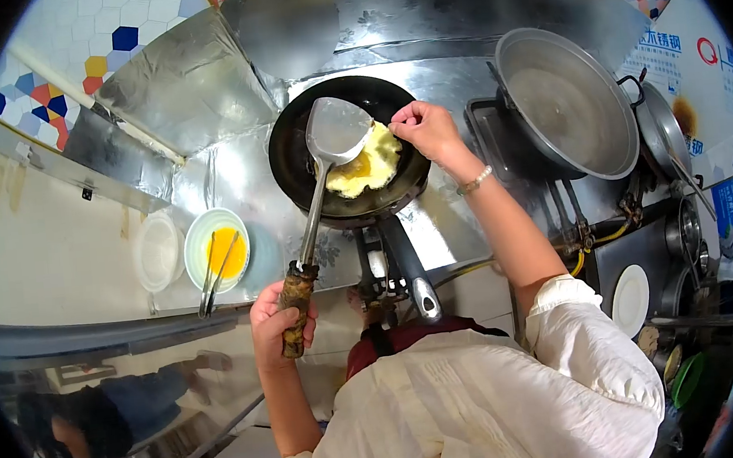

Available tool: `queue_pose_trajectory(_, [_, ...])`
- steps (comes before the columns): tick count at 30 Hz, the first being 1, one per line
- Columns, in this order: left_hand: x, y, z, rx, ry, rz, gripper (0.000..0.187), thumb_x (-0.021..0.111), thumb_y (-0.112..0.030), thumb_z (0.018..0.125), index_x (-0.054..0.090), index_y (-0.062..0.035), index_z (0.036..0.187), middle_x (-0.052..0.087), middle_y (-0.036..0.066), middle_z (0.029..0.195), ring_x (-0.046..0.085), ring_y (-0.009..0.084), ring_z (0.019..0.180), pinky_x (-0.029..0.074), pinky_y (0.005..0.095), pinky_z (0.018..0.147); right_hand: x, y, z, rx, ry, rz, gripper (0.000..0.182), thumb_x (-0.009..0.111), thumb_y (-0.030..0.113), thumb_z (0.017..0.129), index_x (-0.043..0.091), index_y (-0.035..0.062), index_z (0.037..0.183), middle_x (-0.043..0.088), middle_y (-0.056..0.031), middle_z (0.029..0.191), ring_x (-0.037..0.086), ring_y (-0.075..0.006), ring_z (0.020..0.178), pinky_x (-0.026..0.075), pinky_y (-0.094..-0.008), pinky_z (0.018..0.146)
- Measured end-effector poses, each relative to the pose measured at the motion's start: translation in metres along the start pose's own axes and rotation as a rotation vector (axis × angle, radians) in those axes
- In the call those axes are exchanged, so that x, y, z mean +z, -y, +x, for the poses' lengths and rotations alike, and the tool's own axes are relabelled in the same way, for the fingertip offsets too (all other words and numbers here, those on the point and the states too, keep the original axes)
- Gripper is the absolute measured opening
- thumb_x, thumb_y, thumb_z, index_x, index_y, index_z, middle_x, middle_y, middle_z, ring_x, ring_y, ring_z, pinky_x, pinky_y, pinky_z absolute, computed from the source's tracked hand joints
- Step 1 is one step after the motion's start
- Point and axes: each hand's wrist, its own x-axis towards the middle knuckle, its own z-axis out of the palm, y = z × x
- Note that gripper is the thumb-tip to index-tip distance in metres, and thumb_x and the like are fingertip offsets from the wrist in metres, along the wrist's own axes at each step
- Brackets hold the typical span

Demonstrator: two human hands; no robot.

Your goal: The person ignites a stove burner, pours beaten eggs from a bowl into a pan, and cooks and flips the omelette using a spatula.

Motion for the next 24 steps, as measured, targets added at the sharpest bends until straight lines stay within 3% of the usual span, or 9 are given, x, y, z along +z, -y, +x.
queue_pose_trajectory(3, [-0.004, 0.0, 0.0, 0.005, 0.01, -0.002, 0.04, 0.06, -0.005, 0.067, 0.051, 0.0055, 0.105, 0.058, 0.021, 0.072, 0.051, 0.0211, 0.041, 0.041, 0.0276, 0.033, 0.002, 0.006, 0.001, 0.003, 0.0, -0.035, 0.018, 0.069, 0.02, 0.072, 0.067, 0.0041, 0.078, 0.063, -0.0042, 0.066, 0.058, -0.0132, 0.059, 0.047, -0.0272, 0.06])
queue_pose_trajectory(5, [-0.007, 0.001, 0.0, 0.003, 0.016, -0.008, 0.041, 0.06, -0.004, 0.067, 0.05, 0.0056, 0.106, 0.058, 0.021, 0.073, 0.051, 0.0212, 0.041, 0.041, 0.0276, 0.034, 0.003, 0.011, 0.002, -0.008, -0.003, -0.044, 0.015, 0.07, 0.019, 0.073, 0.067, 0.0045, 0.077, 0.054, 0.0039, 0.06, 0.047, -0.0048, 0.056, 0.04, -0.023, 0.053])
queue_pose_trajectory(9, [-0.011, 0.002, 0.001, 0.011, 0.016, -0.003, 0.042, 0.062, -0.001, 0.067, 0.051, 0.0047, 0.108, 0.059, 0.022, 0.074, 0.052, 0.021, 0.043, 0.042, 0.0278, 0.035, 0.006, 0.018, 0.004, 0.001, 0.004, -0.08, 0.017, 0.071, 0.021, 0.072, 0.068, 0.0048, 0.075, 0.054, 0.0032, 0.059, 0.047, -0.0049, 0.056, 0.041, -0.0234, 0.053])
queue_pose_trajectory(18, [-0.015, 0.002, 0.0, 0.02, 0.004, 0.021, 0.041, 0.061, 0.0, 0.068, 0.052, 0.0044, 0.108, 0.059, 0.022, 0.074, 0.052, 0.0212, 0.043, 0.043, 0.028, 0.036, 0.012, 0.021, 0.01, -0.005, 0.034, -0.115, 0.023, 0.075, 0.025, 0.07, 0.07, 0.0046, 0.076, 0.061, -0.0007, 0.061, 0.053, -0.0075, 0.055, 0.044, -0.0247, 0.054])
queue_pose_trajectory(20, [-0.014, 0.002, -0.001, 0.021, 0.006, 0.019, 0.041, 0.061, 0.0, 0.068, 0.052, 0.0046, 0.108, 0.059, 0.022, 0.074, 0.052, 0.0213, 0.043, 0.043, 0.0281, 0.036, 0.011, 0.022, 0.011, 0.018, 0.041, -0.135, 0.024, 0.073, 0.027, 0.068, 0.069, 0.0039, 0.072, 0.067, -0.0095, 0.067, 0.063, -0.0175, 0.061, 0.05, -0.0289, 0.061])
queue_pose_trajectory(24, [-0.015, 0.004, -0.001, 0.036, -0.003, 0.015, 0.041, 0.06, 0.0, 0.068, 0.052, 0.0054, 0.108, 0.059, 0.022, 0.074, 0.052, 0.0212, 0.043, 0.043, 0.0281, 0.036, 0.014, 0.005, 0.017, 0.006, 0.027, -0.087, 0.021, 0.071, 0.025, 0.07, 0.07, 0.0037, 0.073, 0.067, -0.0095, 0.066, 0.063, -0.0164, 0.06, 0.05, -0.029, 0.06])
